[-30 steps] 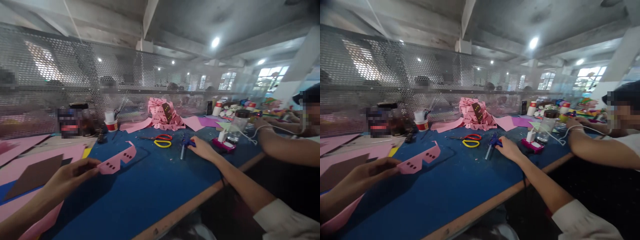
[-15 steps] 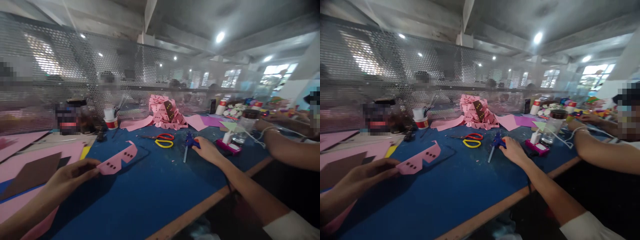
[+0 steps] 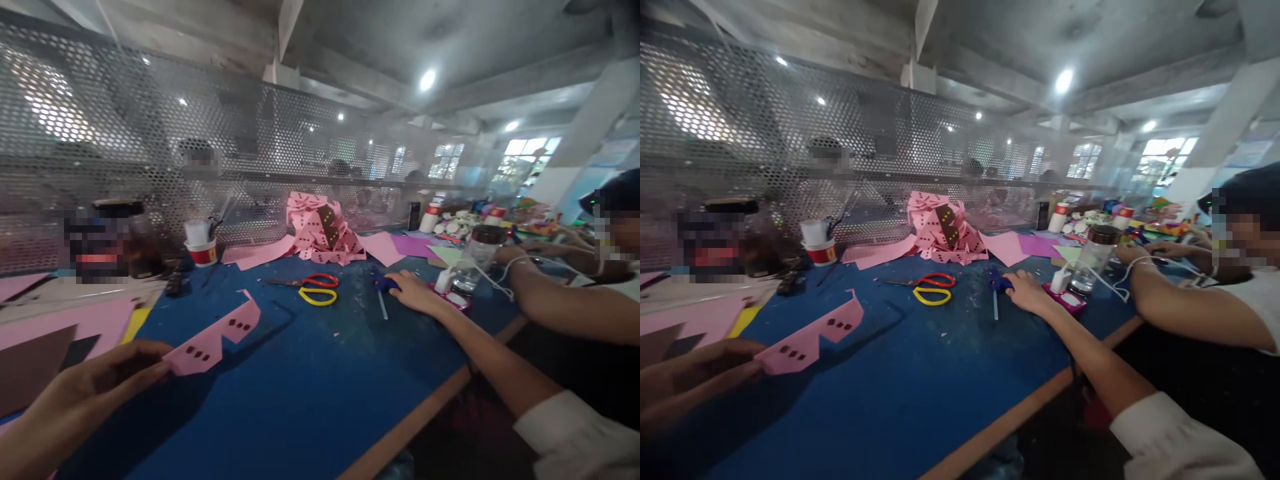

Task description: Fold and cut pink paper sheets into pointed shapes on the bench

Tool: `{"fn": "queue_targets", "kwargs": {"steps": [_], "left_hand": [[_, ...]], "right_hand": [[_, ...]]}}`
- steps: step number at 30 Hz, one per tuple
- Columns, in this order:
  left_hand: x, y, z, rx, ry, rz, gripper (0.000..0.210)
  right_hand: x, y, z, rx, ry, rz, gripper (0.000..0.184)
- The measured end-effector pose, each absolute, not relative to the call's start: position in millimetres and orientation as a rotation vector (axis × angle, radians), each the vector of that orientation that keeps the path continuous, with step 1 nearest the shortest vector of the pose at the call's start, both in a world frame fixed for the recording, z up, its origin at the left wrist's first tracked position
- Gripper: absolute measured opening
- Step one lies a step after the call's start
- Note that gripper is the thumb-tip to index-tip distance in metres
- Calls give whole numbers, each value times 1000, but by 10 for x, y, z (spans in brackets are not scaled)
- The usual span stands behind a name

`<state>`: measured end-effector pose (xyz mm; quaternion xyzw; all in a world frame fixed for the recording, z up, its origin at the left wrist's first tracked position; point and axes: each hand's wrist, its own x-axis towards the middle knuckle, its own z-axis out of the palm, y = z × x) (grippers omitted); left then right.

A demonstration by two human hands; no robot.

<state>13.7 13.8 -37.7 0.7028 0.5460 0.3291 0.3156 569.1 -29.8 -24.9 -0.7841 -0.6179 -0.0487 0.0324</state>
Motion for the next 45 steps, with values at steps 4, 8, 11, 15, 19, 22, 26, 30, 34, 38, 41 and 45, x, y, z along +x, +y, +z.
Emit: {"fn": "queue_targets", "kwargs": {"steps": [4, 8, 11, 15, 19, 22, 26, 30, 34, 38, 41, 45], "left_hand": [[158, 119, -327, 1790, 1398, 859, 45], [219, 82, -167, 1783, 1270, 853, 43], [300, 75, -34, 1785, 1208, 825, 40], [431, 97, 99, 1816, 1114, 801, 33], [527, 149, 85, 1814, 1029, 782, 29], [559, 194, -13, 1819, 1032, 812, 30], [560, 220, -133, 1799, 1035, 823, 33], [562, 187, -165, 1766, 1045, 805, 33], [584, 161, -170, 1756, 1037, 766, 32], [598, 156, -176, 1740, 1020, 780, 30], [602, 151, -169, 1747, 1023, 782, 29], [611, 147, -155, 1767, 1008, 772, 28]], "right_hand": [[5648, -376, -124, -2389, -1995, -212, 55], [5377, -419, 219, -2204, -2047, -514, 48], [4959, -452, 539, -1827, -2149, -326, 40], [4296, -512, 742, -1344, -2264, -88, 38], [3889, -513, 572, -1162, -2337, -202, 38], [3804, -491, 347, -1079, -2282, -338, 34], [3819, -461, 140, -957, -2187, -476, 32], [3858, -431, 77, -907, -2186, -520, 32], [3876, -418, 66, -899, -2173, -505, 34], [3885, -432, 59, -913, -2169, -498, 33], [3898, -454, 61, -907, -2164, -483, 33], [3914, -483, 74, -883, -2172, -509, 35]]}}
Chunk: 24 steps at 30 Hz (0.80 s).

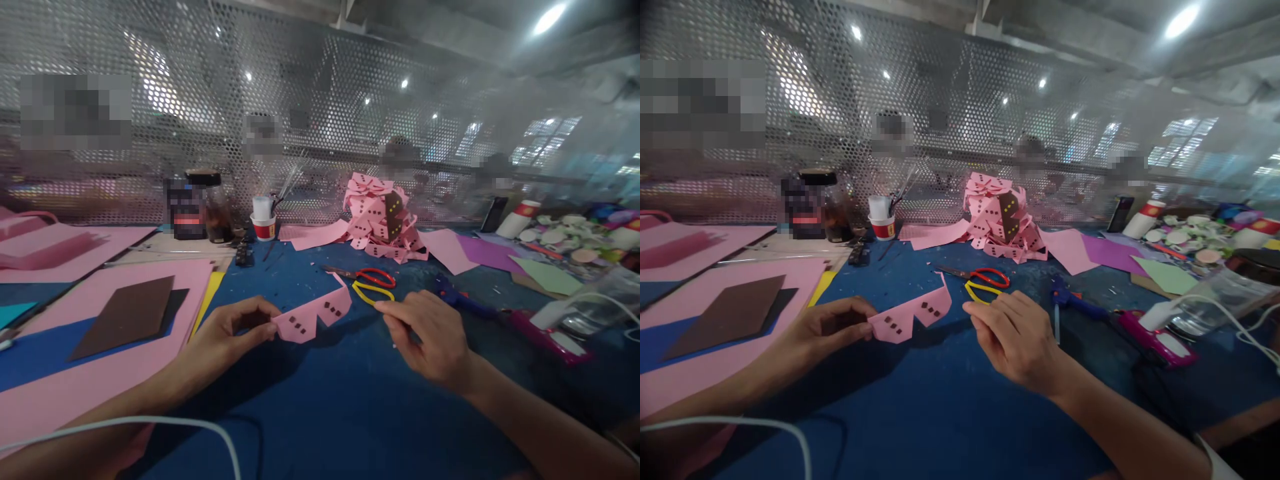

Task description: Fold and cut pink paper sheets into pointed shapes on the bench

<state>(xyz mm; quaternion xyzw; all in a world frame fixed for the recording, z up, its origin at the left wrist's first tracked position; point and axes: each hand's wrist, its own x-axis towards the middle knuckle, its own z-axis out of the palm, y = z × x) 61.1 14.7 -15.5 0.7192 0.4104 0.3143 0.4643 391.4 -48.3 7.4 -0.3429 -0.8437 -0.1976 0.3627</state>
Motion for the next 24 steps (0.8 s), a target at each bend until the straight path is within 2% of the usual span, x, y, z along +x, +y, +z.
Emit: {"fn": "queue_targets", "kwargs": {"steps": [8, 18, 24], "left_hand": [[640, 156, -109, 1910, 1116, 779, 25], [593, 214, -207, 1876, 1189, 784, 23], [553, 164, -223, 1873, 1181, 815, 25]], "right_hand": [[3870, -580, 61, -808, -2272, -562, 30], [3863, -568, 30, -824, -2262, -364, 30], [3880, -498, 34, -831, -2274, -456, 30]]}}
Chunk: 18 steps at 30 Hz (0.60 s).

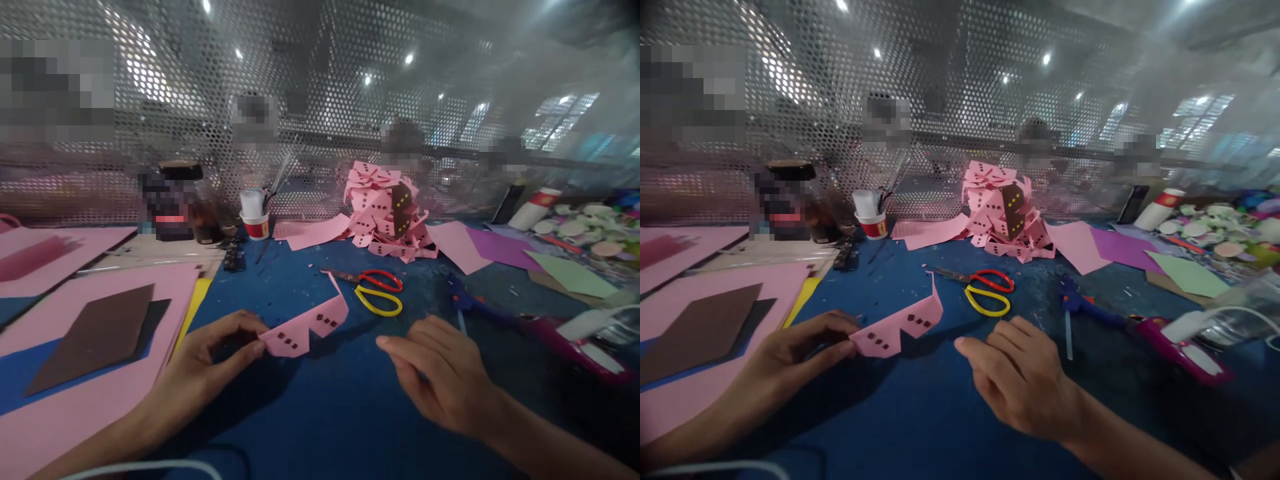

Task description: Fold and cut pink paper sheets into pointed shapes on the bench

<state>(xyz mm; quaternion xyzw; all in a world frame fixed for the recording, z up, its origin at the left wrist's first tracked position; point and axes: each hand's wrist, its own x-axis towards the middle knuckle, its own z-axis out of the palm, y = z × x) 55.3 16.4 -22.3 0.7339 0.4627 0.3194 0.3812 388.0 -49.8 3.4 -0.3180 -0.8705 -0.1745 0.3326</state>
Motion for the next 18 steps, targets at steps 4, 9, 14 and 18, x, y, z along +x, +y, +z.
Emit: {"fn": "queue_targets", "kwargs": {"steps": [4, 9, 14, 18], "left_hand": [[529, 162, -170, 1871, 1154, 799, 22], [562, 207, -155, 1868, 1121, 794, 20], [613, 190, -165, 1877, 1098, 767, 21], [632, 151, -165, 1881, 1071, 777, 22]], "right_hand": [[3900, -499, 57, -850, -2278, -474, 28], [3905, -500, 40, -847, -2267, -518, 31], [3882, -493, 21, -838, -2267, -527, 35], [3872, -480, 13, -849, -2238, -482, 34]]}}
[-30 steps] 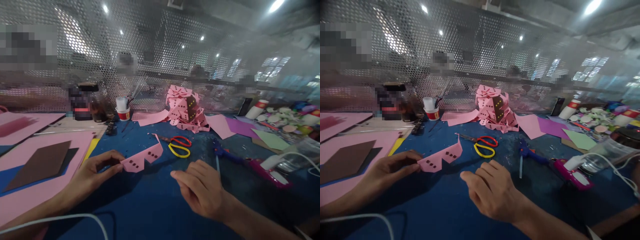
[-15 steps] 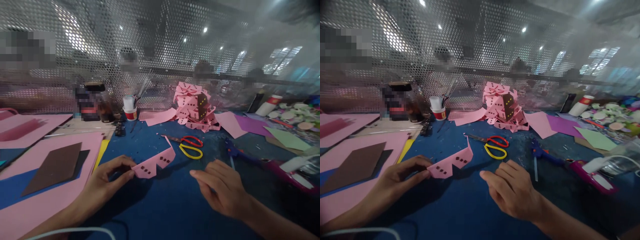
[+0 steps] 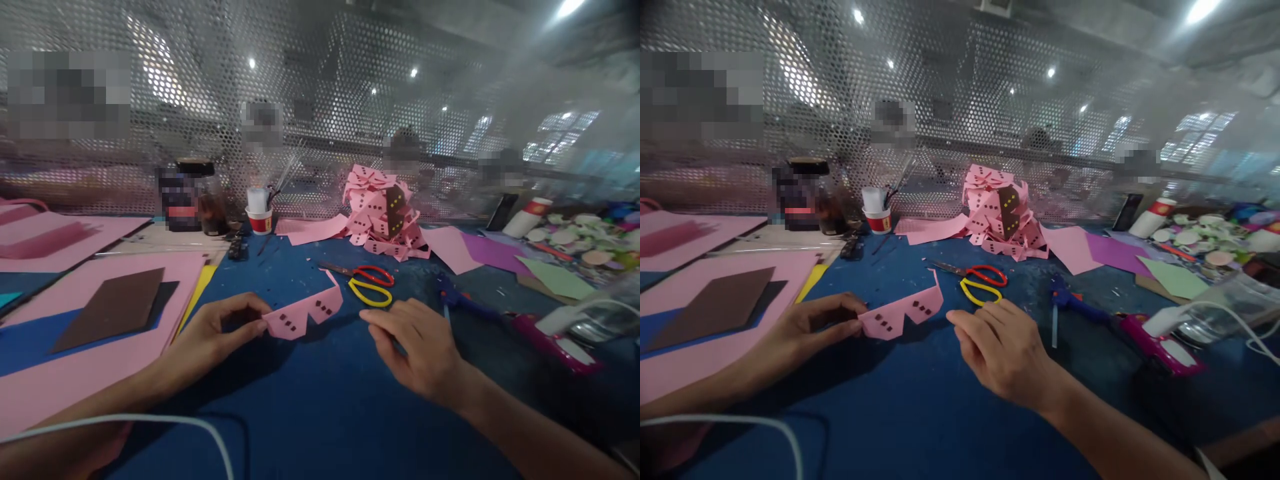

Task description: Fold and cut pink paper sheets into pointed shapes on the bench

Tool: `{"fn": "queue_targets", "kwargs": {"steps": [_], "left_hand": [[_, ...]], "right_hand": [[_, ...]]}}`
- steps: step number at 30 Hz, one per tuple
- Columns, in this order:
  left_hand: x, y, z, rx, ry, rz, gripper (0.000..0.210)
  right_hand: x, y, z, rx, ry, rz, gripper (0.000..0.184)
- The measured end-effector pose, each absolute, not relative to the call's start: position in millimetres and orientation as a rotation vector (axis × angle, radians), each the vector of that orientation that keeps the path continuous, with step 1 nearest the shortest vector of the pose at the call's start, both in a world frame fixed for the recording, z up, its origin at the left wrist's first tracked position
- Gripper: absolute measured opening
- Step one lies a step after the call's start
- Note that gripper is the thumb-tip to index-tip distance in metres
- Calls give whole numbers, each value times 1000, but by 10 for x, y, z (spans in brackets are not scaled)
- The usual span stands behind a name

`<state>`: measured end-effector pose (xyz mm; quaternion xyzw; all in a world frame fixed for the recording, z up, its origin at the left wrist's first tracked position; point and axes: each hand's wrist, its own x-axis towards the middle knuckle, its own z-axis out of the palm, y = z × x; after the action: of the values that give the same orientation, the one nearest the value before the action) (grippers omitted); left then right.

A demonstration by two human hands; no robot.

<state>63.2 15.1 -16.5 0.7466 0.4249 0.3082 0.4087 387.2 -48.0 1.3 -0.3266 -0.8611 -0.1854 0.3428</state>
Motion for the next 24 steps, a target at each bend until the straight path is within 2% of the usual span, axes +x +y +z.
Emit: {"fn": "queue_targets", "kwargs": {"steps": [12, 24], "left_hand": [[674, 90, -171, 1961, 1040, 785, 24], [674, 65, -151, 2000, 1054, 789, 22]], "right_hand": [[3843, -494, -39, -930, -2225, -388, 35], [3769, -445, -76, -1146, -2330, -82, 39]]}}
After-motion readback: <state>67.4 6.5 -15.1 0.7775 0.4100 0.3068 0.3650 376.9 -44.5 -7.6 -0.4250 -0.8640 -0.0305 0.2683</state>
